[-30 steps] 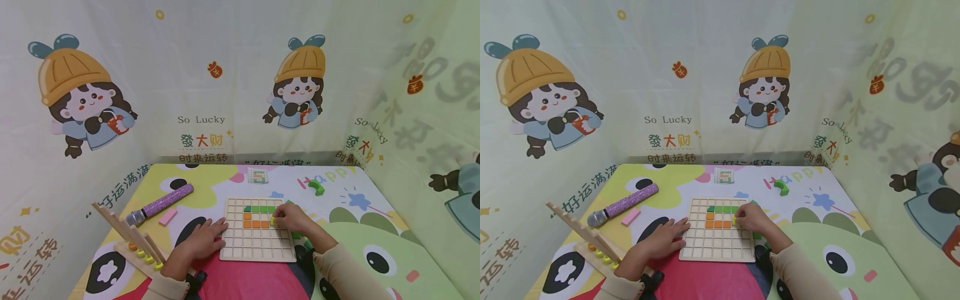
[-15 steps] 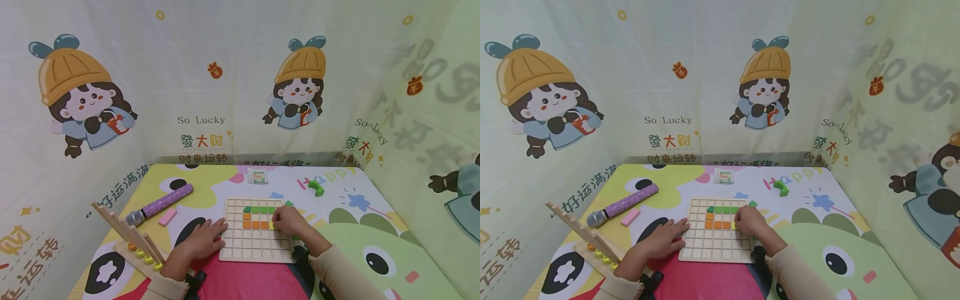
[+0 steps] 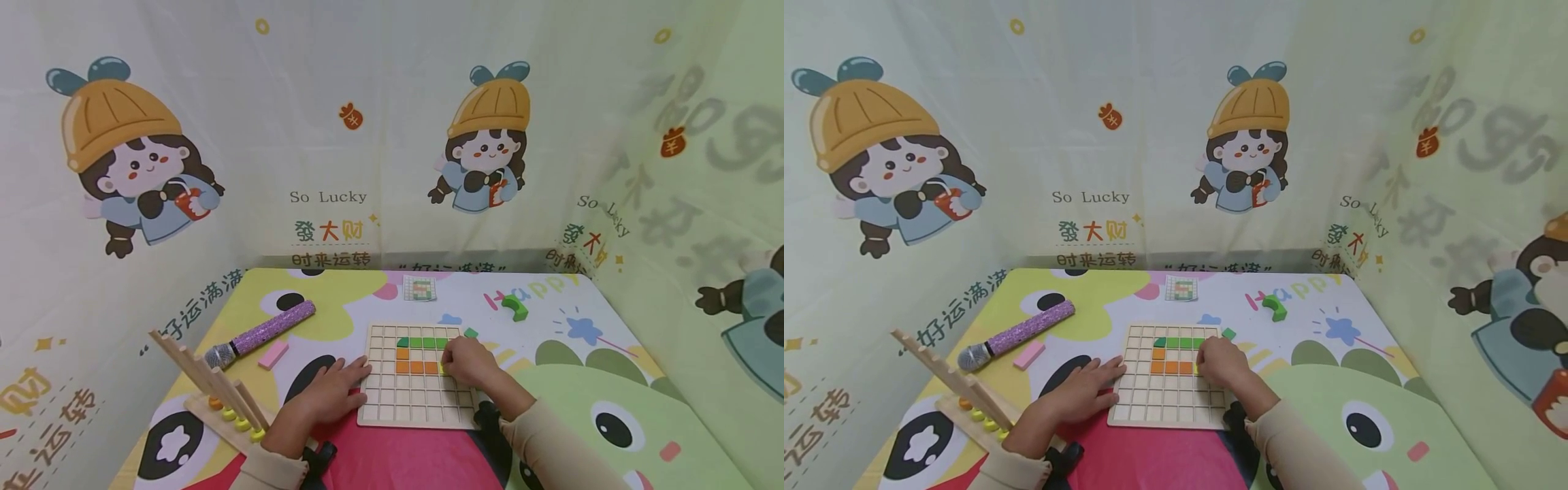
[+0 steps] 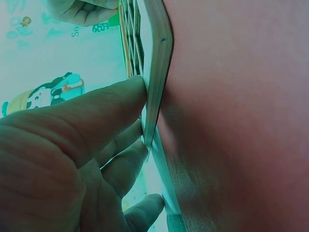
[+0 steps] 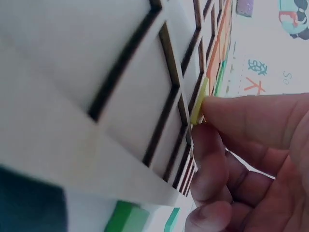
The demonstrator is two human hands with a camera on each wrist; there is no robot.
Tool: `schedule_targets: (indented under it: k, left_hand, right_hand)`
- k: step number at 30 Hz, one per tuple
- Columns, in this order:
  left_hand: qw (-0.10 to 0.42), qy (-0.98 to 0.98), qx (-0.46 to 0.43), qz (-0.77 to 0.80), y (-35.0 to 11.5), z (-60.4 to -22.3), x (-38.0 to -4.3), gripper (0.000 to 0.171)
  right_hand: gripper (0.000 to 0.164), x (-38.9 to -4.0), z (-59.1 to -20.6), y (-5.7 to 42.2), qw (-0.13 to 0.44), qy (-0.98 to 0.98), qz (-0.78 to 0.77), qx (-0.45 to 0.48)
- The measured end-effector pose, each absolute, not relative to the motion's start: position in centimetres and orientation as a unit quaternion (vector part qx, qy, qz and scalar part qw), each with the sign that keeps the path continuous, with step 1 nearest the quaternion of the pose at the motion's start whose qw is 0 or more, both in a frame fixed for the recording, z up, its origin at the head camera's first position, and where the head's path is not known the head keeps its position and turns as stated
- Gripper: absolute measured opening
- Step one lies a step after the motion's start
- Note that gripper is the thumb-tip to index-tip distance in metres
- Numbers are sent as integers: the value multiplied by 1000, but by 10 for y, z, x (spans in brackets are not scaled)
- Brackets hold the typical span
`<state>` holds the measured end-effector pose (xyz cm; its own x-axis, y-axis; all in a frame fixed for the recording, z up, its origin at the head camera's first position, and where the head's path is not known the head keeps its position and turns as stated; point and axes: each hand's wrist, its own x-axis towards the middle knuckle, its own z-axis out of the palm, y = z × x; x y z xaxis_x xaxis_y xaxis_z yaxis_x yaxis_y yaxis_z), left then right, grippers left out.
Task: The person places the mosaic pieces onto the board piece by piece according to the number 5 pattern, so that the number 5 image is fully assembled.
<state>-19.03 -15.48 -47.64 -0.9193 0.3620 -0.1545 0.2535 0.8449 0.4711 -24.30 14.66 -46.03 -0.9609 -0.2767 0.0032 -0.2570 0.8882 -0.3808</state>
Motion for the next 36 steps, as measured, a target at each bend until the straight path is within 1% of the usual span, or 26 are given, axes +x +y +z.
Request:
schedule_targets:
  k: [4,9,13,16,19,23,31,36]
  left_hand:
    - [120,951,162,233,-155,-477,-190,60]
    - [120,950,163,237,-155,-477,-190,59]
    - [119,951,163,234,-155,-477,-190,60]
    - [119,951,164,232,-156,-477,-190,59]
    - [119,951,166,232,-156,-476,-189,59]
    - [122,950,168,233,-156,-474,-189,59]
    - [121,950,173,229,-155,-475,-189,59]
    - [119,951,172,229,-155,-473,-189,59]
  right_hand:
    - [11,-249,-460,156,42,960,-234,-147]
    - [6,-268,-459,183,58,958,-262,-96]
    - [17,-287,-460,209,64,959,-270,-64]
    - [25,-295,-460,219,76,957,-275,-47]
    - [31,-301,-461,218,90,957,-275,-29]
    - [33,-310,-465,212,105,957,-269,-8]
    - [22,-318,-468,208,88,971,-224,-17]
    - [20,-318,-467,208,78,967,-242,-19]
